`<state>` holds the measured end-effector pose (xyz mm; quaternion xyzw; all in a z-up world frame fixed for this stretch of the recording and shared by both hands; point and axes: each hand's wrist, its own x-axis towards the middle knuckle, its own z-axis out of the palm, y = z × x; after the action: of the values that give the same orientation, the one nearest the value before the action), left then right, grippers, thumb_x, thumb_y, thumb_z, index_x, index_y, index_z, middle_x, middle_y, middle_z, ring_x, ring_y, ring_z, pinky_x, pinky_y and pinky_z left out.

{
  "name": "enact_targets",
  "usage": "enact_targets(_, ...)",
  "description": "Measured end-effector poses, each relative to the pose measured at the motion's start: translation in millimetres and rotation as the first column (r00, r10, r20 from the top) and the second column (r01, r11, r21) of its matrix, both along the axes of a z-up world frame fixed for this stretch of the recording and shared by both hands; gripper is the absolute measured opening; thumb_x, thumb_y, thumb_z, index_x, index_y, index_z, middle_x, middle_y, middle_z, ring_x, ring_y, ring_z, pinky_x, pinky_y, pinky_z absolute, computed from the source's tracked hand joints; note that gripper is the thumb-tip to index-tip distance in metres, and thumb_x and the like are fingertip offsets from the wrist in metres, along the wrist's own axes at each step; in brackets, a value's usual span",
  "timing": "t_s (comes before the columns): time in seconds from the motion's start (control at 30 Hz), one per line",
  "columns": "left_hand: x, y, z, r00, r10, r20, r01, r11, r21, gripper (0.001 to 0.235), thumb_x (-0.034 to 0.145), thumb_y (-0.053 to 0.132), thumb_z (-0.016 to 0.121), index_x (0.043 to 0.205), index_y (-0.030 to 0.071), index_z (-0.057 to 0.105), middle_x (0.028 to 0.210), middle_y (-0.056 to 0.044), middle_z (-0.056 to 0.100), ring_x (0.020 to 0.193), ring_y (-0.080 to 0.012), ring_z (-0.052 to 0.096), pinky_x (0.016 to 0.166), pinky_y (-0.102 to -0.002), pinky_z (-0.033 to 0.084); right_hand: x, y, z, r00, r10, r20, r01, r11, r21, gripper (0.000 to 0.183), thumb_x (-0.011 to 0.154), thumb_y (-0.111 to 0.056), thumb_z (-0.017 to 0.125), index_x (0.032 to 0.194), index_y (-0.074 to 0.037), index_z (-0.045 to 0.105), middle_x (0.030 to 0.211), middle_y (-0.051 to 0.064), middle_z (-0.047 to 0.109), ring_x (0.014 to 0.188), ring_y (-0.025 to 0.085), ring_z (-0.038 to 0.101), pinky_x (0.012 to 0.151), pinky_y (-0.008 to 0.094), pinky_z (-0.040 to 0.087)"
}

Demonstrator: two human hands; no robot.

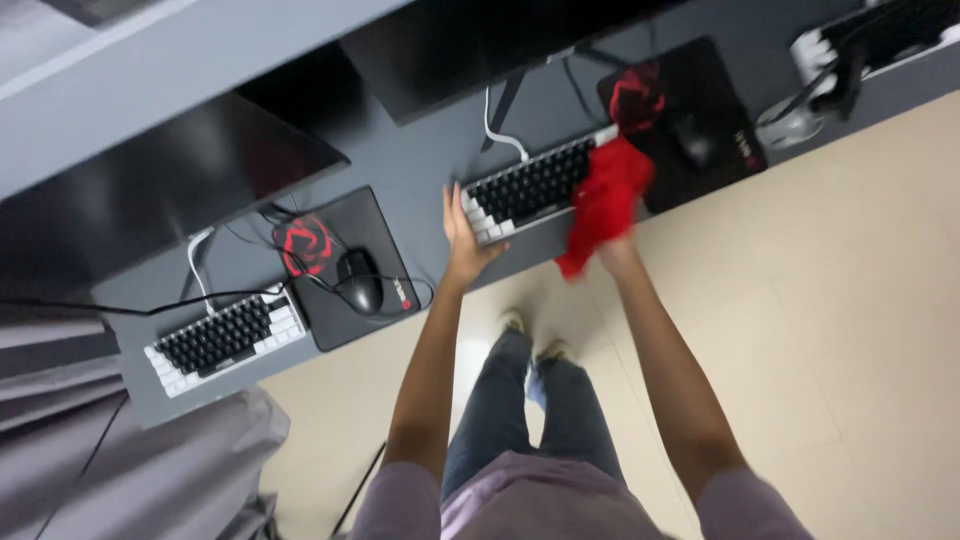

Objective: The person wipes a keyboard, mouse, and mousepad with a red cloth. They then pick up a pair of headphones, wipe them thoroughly, and place them on a shelf. The person repeats the cleaning process on a second keyboard and mouse setup.

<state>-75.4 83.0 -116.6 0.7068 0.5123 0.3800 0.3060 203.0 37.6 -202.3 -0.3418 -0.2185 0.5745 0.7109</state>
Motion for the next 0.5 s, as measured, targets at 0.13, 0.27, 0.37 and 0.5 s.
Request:
enact_targets(0.13, -4, 14, -11, 0.996, -0.060, 0.070, 0.067, 0.993, -0.096, 0.145, 0.047, 0.010, 0.098, 0.162, 0.006, 0.011, 0.158, -0.025, 0.029, 0.145, -0.0440, 0.037, 0.122, -0.046, 0.036, -82, 41, -25, 0.578, 0.222, 0.785, -0.093, 0.974, -0.207, 0.082, 0.098, -0.039, 0.055, 0.157, -0.004, 0.009, 0.157, 0.011, 0.035, 0.143, 0.023, 0.037, 0.123, 0.040, 0.019)
enact_targets(0.27, -16, 7, -44, 0.997, -0.068, 0.020, 0.069, 0.998, -0.015, 0.138, 0.069, 0.007, 0.099, 0.171, 0.003, 0.005, 0.168, -0.026, 0.033, 0.152, -0.0431, 0.038, 0.129, -0.045, 0.036, -134, 41, 39, -0.214, 0.160, 0.964, -0.295, 0.930, -0.220, 0.069, 0.095, -0.030, 0.053, 0.148, 0.008, 0.030, 0.156, 0.016, 0.038, 0.149, 0.032, 0.027, 0.121, 0.054, -0.003)
enact_targets(0.37, -16, 13, -32, 0.999, -0.022, 0.040, 0.028, 0.986, -0.165, 0.139, 0.076, 0.013, 0.097, 0.172, 0.000, -0.002, 0.167, -0.027, 0.037, 0.154, -0.0424, 0.041, 0.129, -0.043, 0.038, -146, 60, 67, -0.437, -0.028, 0.899, -0.308, 0.944, -0.121, 0.059, 0.094, -0.030, 0.057, 0.150, -0.013, 0.051, 0.156, 0.011, 0.047, 0.149, 0.039, 0.032, 0.119, 0.068, -0.001)
enact_targets(0.5, -11, 7, -6, 0.999, -0.026, 0.037, 0.031, 0.988, -0.150, 0.156, 0.048, 0.020, 0.105, 0.160, 0.000, -0.002, 0.158, -0.028, 0.034, 0.146, -0.0449, 0.038, 0.118, -0.044, 0.038, -160, 82, 69, -0.389, 0.013, 0.921, -0.196, 0.976, -0.097, 0.049, 0.100, -0.032, 0.053, 0.146, -0.015, 0.060, 0.149, 0.008, 0.056, 0.147, 0.036, 0.037, 0.123, 0.069, 0.001)
